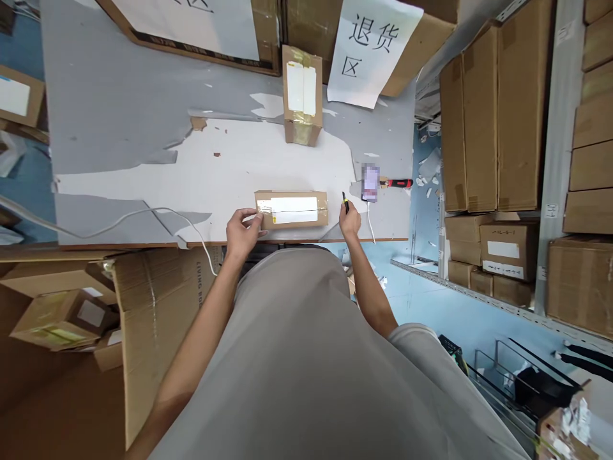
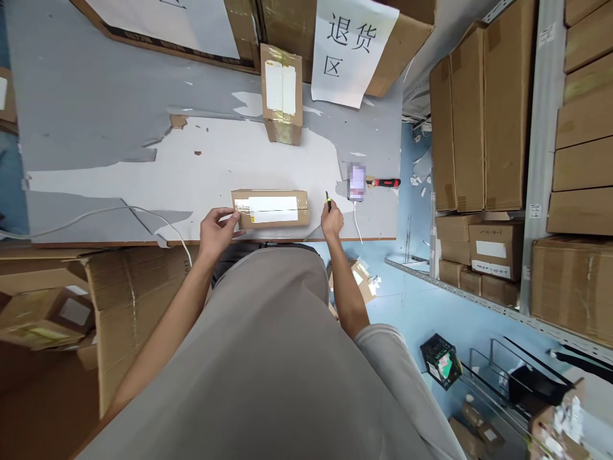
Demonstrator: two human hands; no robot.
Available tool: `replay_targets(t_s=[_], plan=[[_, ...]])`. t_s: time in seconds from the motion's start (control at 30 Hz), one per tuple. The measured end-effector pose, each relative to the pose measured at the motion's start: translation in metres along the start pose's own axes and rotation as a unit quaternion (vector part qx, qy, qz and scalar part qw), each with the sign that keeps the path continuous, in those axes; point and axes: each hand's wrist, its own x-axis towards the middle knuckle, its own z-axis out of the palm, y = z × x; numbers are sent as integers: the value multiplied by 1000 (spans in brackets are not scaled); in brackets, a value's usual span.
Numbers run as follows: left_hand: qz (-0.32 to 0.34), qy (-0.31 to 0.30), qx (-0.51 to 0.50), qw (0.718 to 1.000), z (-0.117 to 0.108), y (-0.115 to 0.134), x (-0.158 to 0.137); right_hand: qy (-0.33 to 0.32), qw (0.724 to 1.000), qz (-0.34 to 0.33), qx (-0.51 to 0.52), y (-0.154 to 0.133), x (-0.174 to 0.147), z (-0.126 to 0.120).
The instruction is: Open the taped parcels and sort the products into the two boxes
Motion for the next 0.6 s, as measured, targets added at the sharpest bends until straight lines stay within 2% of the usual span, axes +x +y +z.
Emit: replay_targets(t_s=[0.1,0.17,0.27,0.33,0.47,0.6], plan=[[-23,13,-35,999,3,4,-5,-19,999,24,-44,1,17,8],[-36,22,-46,998,5,6,-8,-28,998,5,-50,1,23,12],[-52,33,-56,997,7,7,-10,-2,999,-41,-15,4,22,14],[-57,35,-62,996,8,7,-10,6,996,-69,59,4,14,13],[-59,39,-61,996,10,8,-10,-24,974,-114,196,-3,-13,14],[-60,42,-72,995,13,12,-12,-13,979,-114,168,-16,-34,12]])
